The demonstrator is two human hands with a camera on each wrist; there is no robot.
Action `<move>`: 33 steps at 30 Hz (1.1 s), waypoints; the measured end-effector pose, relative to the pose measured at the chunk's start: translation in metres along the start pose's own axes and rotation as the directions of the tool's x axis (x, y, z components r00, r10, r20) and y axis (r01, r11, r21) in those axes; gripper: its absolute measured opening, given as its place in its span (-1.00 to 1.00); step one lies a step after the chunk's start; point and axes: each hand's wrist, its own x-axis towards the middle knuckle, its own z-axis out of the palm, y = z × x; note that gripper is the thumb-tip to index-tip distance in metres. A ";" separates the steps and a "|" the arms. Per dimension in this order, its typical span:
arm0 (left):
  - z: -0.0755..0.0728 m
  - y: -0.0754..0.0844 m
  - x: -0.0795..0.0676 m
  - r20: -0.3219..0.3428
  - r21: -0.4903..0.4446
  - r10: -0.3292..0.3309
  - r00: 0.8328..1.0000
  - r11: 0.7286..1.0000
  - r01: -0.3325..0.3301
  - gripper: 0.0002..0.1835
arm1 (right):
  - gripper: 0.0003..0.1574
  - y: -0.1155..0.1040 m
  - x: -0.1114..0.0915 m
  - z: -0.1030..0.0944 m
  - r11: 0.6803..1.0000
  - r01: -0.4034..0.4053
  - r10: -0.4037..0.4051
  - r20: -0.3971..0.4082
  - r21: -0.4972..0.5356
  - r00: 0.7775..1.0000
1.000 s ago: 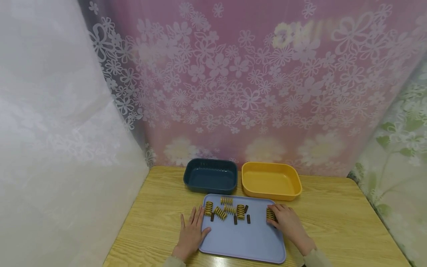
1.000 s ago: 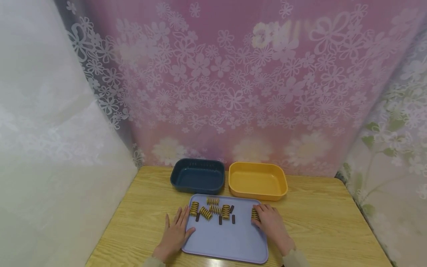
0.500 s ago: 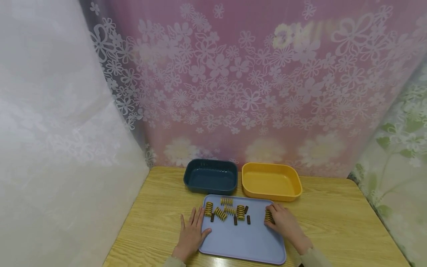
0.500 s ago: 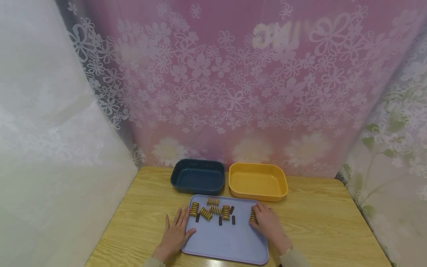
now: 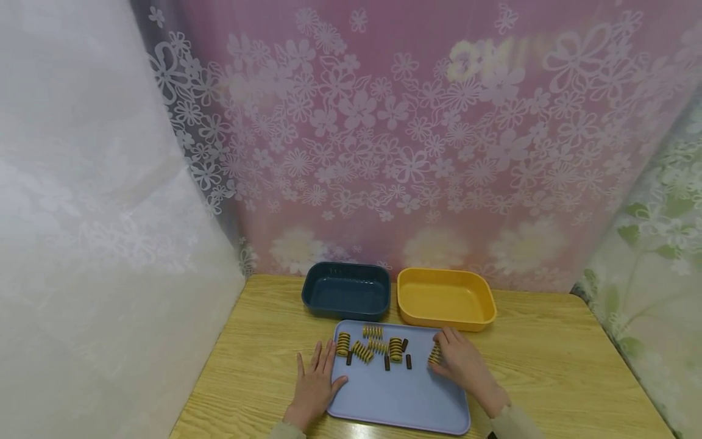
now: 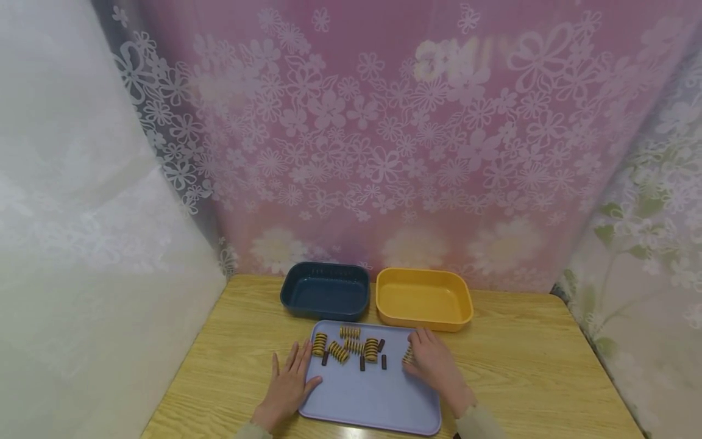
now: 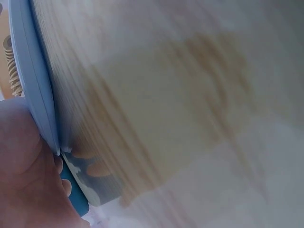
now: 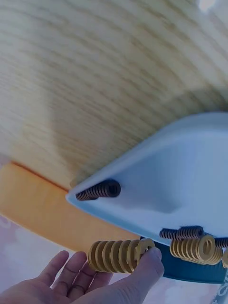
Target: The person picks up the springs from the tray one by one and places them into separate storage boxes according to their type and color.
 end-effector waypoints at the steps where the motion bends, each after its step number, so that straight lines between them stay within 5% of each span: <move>1: 0.000 0.000 0.000 0.004 0.002 -0.002 1.000 1.000 0.002 -0.18 | -0.20 -0.001 0.001 -0.001 1.000 0.008 -0.008 -0.010 0.000 1.000; 12: 0.007 -0.003 0.001 -0.054 -0.011 0.022 0.998 1.000 -0.023 -0.17 | -0.21 -0.001 0.017 -0.017 0.998 0.053 -0.056 -0.094 -0.029 0.994; 23: 0.020 -0.009 0.000 -0.086 -0.013 0.042 0.995 0.999 -0.043 -0.14 | -0.22 0.023 0.050 -0.033 0.999 0.008 -0.004 -0.119 0.035 0.993; 33: 0.012 -0.005 0.000 0.000 0.001 0.001 1.000 1.000 -0.001 -0.13 | -0.29 0.054 0.073 -0.021 0.991 -0.104 0.110 -0.072 0.086 0.991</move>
